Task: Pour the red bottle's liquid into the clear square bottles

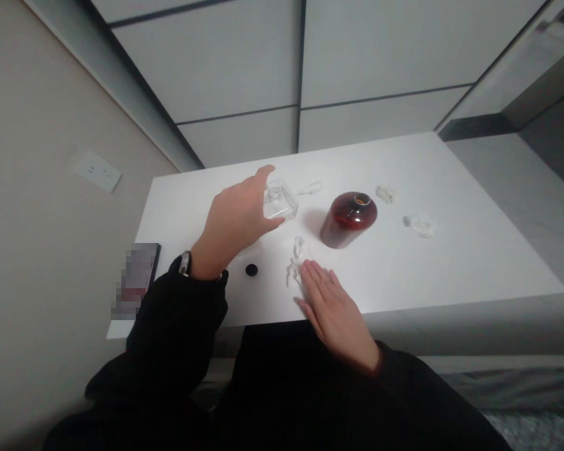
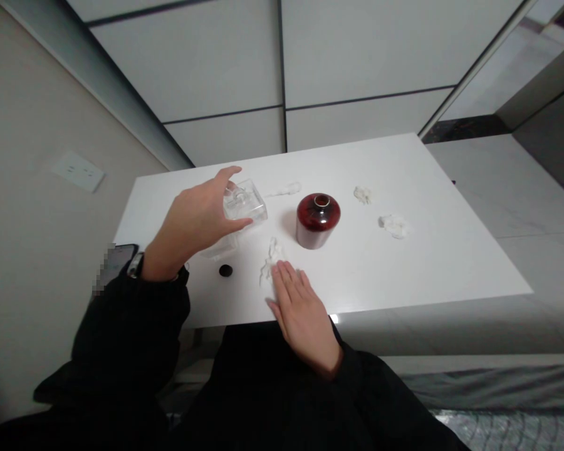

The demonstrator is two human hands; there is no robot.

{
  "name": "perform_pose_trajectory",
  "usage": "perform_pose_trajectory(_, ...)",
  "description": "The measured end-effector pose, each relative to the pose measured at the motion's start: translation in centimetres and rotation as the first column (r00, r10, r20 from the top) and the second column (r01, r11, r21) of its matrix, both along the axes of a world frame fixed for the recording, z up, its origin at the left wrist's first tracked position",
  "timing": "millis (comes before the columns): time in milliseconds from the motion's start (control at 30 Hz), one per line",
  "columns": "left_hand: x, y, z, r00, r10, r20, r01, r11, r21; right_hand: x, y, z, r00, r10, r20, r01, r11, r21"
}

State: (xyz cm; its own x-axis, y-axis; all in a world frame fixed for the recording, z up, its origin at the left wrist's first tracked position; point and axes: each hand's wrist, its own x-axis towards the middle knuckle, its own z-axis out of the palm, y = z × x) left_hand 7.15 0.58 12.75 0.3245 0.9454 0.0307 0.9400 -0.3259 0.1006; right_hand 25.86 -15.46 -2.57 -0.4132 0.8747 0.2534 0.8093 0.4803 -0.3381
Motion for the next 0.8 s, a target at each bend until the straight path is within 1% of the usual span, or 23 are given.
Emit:
perform_pose_trajectory(67,-0.1,0.0,0.2,1.0,0.003,-0.01,-0.003,1.0,0.002,-0.6,0.1,-0.2,0.997,0.072,0.029,-0.072,0.997,0.005)
perform_pose_trajectory(133,-0.2,0.1,0.2,1.0,0.002,-0.022,-0.002,1.0,0.004,-1.0,0.4,-0.4,0.992,0.117,0.056,-0.117,0.993,-0.01)
perform_pose_trajectory(200,-0.2,0.3,0.3,1.0,-0.006,-0.03,0.006,1.0,0.015,-1.5,1.1,-0.4,0.987,0.139,0.077,-0.137,0.99,-0.035)
perform_pose_trajectory(267,-0.2,0.5,0.3,0.999,-0.02,-0.034,0.021,0.999,0.027,-2.1,2.4,-0.4,0.985,0.15,0.09,-0.145,0.988,-0.059)
perform_pose_trajectory(400,-0.1,0.9,0.7,0.999,-0.022,-0.039,0.023,0.999,0.025,-3.6,6.2,-0.1,0.987,0.14,0.085,-0.133,0.988,-0.081)
perform_pose_trajectory(467,-0.1,1.1,0.9,0.999,-0.017,-0.04,0.018,0.999,0.028,-4.3,8.0,0.0,0.991,0.111,0.08,-0.103,0.991,-0.088)
perform_pose_trajectory(533,-0.1,1.1,1.1,0.999,-0.011,-0.045,0.013,0.999,0.032,-4.6,9.0,0.1,0.995,0.067,0.076,-0.06,0.994,-0.094)
perform_pose_trajectory(600,-0.1,1.1,1.3,0.999,-0.002,-0.053,0.004,1.0,0.03,-4.3,9.1,0.2,0.997,0.019,0.073,-0.012,0.995,-0.097)
perform_pose_trajectory(667,-0.1,1.0,1.4,0.998,0.006,-0.06,-0.004,1.0,0.022,-3.8,8.2,0.3,0.997,-0.025,0.07,0.032,0.995,-0.098)
perform_pose_trajectory(733,-0.1,0.9,1.5,0.998,0.007,-0.06,-0.006,1.0,0.014,-3.1,6.6,0.4,0.996,-0.059,0.061,0.065,0.993,-0.096)
perform_pose_trajectory(800,0.0,0.7,1.5,0.998,0.007,-0.066,-0.007,1.0,0.008,-2.7,4.5,0.4,0.997,-0.067,0.042,0.071,0.993,-0.093)
